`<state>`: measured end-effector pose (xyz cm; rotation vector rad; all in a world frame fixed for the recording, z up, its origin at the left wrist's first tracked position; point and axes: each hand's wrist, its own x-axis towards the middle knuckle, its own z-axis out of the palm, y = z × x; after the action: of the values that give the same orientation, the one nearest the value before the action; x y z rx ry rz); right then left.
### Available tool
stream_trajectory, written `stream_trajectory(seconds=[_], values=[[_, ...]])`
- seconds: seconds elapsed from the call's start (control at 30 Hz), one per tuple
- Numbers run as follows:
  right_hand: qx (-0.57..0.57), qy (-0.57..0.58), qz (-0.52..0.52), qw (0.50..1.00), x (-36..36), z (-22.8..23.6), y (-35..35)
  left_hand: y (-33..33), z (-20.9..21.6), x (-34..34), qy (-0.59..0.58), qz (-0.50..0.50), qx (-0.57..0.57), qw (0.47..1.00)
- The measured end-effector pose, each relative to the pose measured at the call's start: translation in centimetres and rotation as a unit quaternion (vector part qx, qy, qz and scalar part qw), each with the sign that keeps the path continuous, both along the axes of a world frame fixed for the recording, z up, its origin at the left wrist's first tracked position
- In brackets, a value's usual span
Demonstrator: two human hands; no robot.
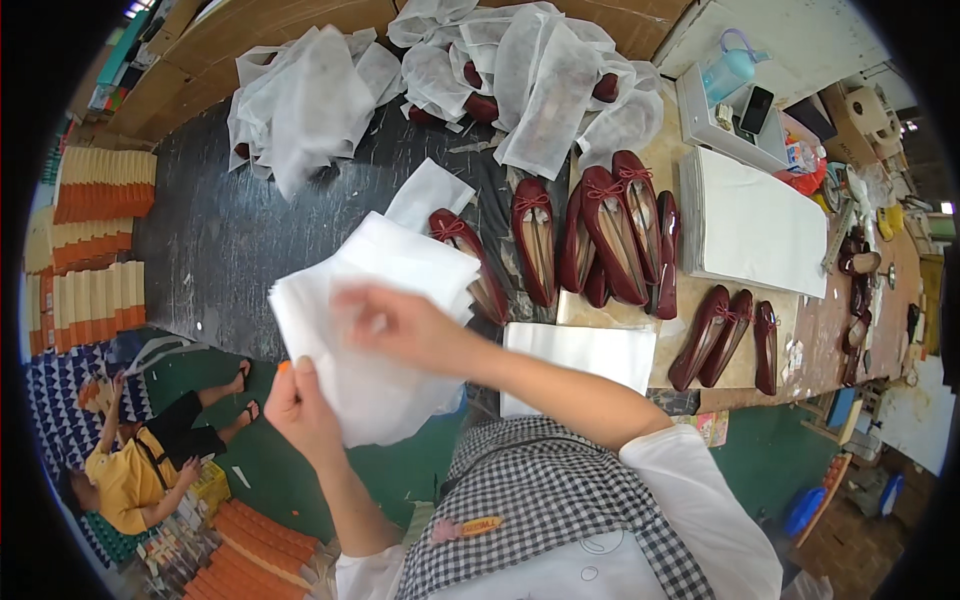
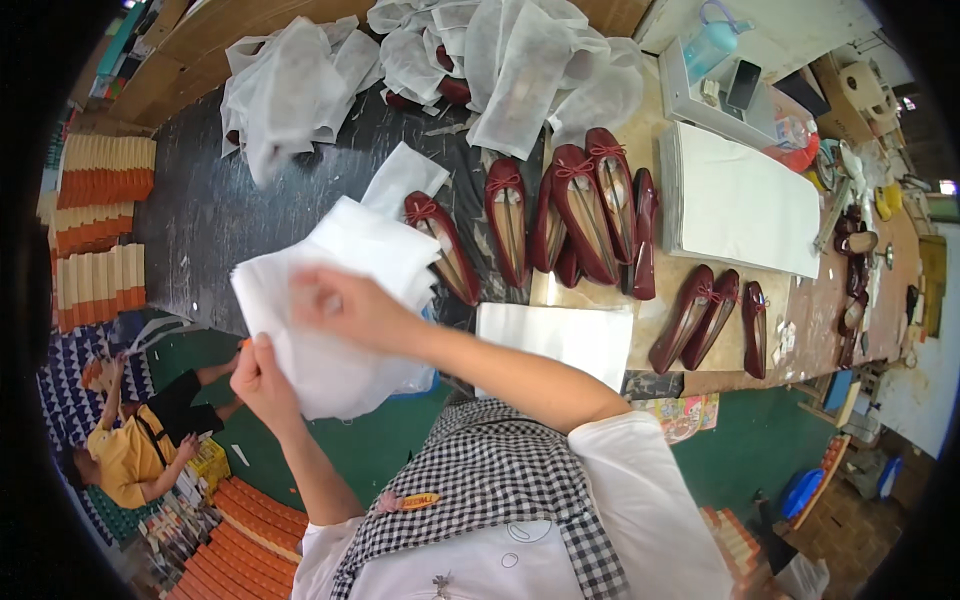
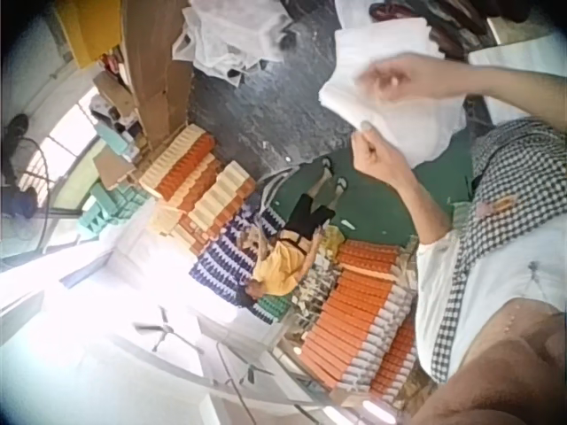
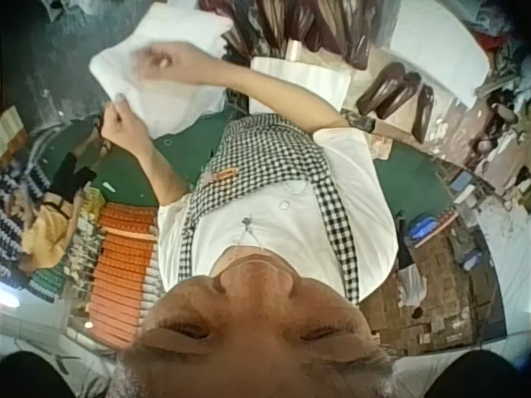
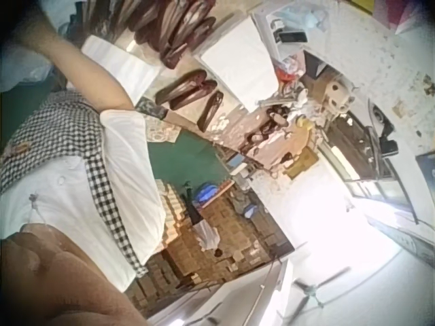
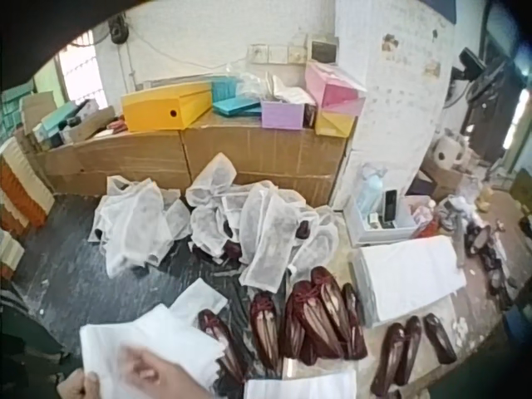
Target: The person wipes the interior of a maroon high-heeled shoe with a white cloth, then places it on a table. They proceed to wrap multiple pairs of maroon shoes in white tissue paper, folding the paper around each shoe and placing the wrapped items into a blue plastic bin.
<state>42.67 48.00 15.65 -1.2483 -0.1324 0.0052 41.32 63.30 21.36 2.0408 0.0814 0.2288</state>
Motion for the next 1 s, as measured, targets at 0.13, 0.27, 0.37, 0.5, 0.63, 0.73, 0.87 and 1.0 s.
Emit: stream_trajectory(seconds=[0.13,0.27,0.37,0.5,0.63,0.73,0.87,1.0], values=[[-0.135,0.125,0.065,0.981,-3.7,-3.0,-2.3,0.1,-3.6,-1.7,0.042,-0.021,0.015,0.999],[-0.554,0.049,-0.181,0.811,-6.0,-13.5,-10.6,2.0,-2.5,-1.0,0.019,-0.055,0.062,0.996],[-0.726,0.165,-0.135,0.654,-6.1,-20.2,-11.6,-2.1,0.8,-0.9,-0.012,-0.148,0.203,0.968],[-0.483,0.177,-0.094,0.852,-5.5,-18.9,-15.5,-4.0,-2.2,1.2,-0.041,-0.193,0.222,0.955],[-0.409,0.052,0.202,0.888,-8.7,-1.3,-18.4,-1.7,-8.1,3.4,-0.032,-0.212,0.287,0.934],[-0.479,0.013,0.306,0.823,-9.9,3.6,-14.4,-2.7,-7.4,1.2,-0.057,-0.224,0.276,0.933],[-0.152,0.079,0.215,0.962,-3.1,-2.4,-7.2,-2.8,-3.0,-3.7,-0.031,-0.237,0.203,0.949],[0.036,-0.083,-0.123,0.988,7.7,-3.5,2.6,3.1,-0.3,-0.1,-0.107,0.009,0.196,0.975]])
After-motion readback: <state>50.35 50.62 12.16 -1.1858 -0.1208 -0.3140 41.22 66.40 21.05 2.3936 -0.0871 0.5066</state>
